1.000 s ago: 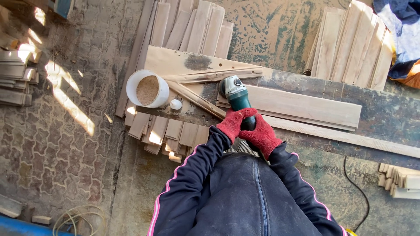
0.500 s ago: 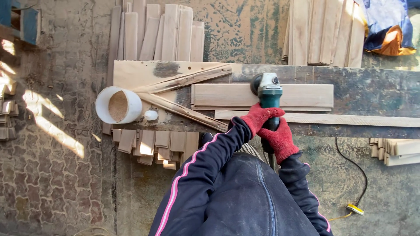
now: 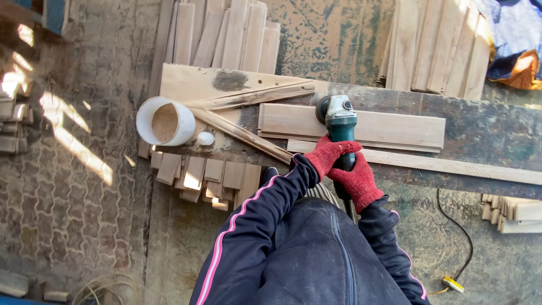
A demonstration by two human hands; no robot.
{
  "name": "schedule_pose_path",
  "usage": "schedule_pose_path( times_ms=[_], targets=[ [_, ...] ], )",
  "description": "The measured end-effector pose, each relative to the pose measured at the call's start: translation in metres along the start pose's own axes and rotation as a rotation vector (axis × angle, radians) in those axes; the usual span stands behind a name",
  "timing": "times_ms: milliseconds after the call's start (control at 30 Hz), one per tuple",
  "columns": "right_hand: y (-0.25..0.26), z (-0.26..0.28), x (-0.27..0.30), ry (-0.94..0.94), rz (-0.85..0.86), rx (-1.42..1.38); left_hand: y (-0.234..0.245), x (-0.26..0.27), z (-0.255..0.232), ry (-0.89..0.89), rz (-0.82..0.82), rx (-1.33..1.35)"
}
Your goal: The recorder is sanding several wooden boards using an electric angle sander and then switches to manual sanding with a small piece of sandpaper.
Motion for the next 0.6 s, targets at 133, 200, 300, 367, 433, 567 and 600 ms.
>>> schedule_pose_path(
  times_ms=[133,200,300,367,433,567,600],
  targets=[
    [-0.031,0.026,0.003,0.022,0.066,0.083,0.040,0.018,-0.010,-0.056,-0.072,0.089],
    [-0.045,0.043,0.007,0.034,0.089,0.109,0.061,0.027,-0.016,-0.079,-0.101,0.138],
    [-0.065,0.071,0.013,0.067,0.143,0.161,0.096,0.025,-0.013,-0.092,-0.143,0.189],
    [-0.084,0.075,0.010,0.080,0.203,0.252,0.121,0.022,-0.007,-0.086,-0.188,0.209],
    [-0.093,0.076,0.013,0.092,0.220,0.271,0.141,0.016,0.004,-0.075,-0.205,0.241],
    [-0.093,0.080,0.023,0.111,0.245,0.283,0.145,0.014,0.015,-0.051,-0.205,0.247],
    [-0.088,0.074,0.020,0.102,0.238,0.277,0.135,0.019,0.010,-0.044,-0.196,0.239]
  ],
)
Point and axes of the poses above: each hand's wrist, its own x-axis away from the middle knuckle, its own y-axis out of the back of the hand, z = x × y, the point moved 10 cm from there along -x, towards the middle knuckle, and after that the axes turned 4 degrees about z, right-handed, at the moved point
